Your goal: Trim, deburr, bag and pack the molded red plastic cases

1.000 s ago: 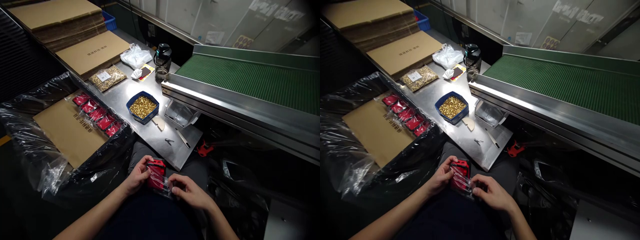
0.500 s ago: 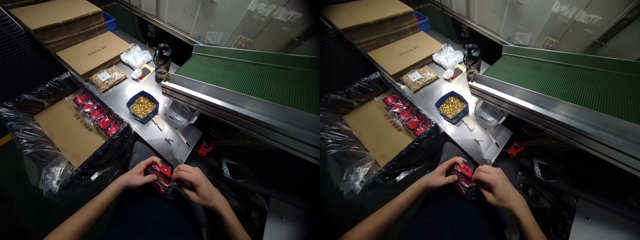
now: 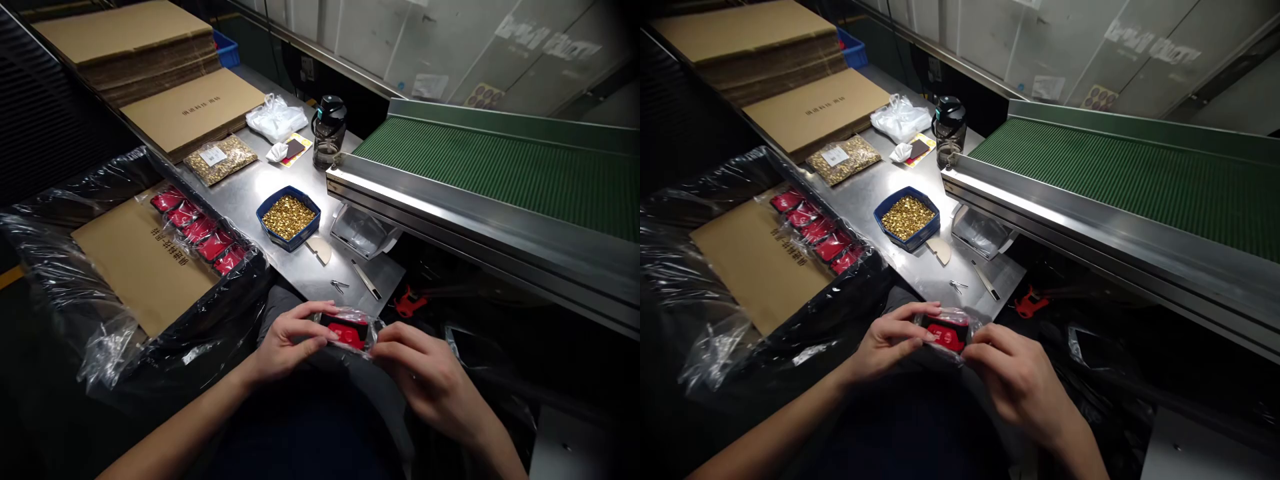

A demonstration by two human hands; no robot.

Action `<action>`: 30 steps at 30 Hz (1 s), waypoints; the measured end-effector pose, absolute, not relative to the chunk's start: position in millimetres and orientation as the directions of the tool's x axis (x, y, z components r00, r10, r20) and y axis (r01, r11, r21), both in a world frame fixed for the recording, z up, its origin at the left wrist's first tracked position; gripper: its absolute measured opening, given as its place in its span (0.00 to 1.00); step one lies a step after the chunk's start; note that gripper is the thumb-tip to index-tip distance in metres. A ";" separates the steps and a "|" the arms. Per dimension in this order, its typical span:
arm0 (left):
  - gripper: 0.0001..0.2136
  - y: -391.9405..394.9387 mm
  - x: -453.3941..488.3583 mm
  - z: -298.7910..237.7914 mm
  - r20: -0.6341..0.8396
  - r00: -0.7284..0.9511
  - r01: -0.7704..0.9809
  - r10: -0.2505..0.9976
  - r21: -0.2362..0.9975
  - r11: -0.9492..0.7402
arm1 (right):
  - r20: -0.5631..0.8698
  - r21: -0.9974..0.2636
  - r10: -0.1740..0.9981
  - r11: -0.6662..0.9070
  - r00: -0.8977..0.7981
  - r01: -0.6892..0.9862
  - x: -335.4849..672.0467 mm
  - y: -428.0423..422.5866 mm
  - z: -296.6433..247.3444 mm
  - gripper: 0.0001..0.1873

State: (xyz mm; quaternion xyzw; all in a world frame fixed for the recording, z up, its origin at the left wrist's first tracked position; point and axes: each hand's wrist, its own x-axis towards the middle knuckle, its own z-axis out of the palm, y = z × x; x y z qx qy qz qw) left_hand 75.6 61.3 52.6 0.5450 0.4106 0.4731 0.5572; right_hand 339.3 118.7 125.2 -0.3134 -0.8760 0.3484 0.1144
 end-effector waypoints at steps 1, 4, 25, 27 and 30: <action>0.10 65.5 74.3 59.0 0.109 0.207 -0.021 0.972 0.994 -0.107 | 0.000 -0.618 0.619 0.618 -0.786 0.486 339.5 120.5 128.2 0.11; 0.13 76.8 71.8 75.2 0.265 0.131 0.137 0.955 0.950 -0.282 | 0.092 -0.457 0.610 0.728 -0.787 0.511 337.4 125.9 134.4 0.11; 0.07 82.4 96.1 85.9 -0.343 -0.055 -0.962 0.938 0.270 0.043 | -0.181 -0.965 0.865 -0.064 -0.468 0.254 292.6 114.9 66.5 0.45; 0.05 81.0 89.3 76.6 -0.332 -0.075 -0.970 0.940 0.244 0.009 | -0.339 -0.933 0.684 -0.331 -0.646 0.139 279.8 111.8 45.2 0.49; 0.04 73.6 63.9 59.1 -0.357 -0.120 -0.961 0.926 0.278 -0.018 | -0.504 -0.795 0.611 -0.604 -0.610 0.053 260.3 102.4 36.1 0.37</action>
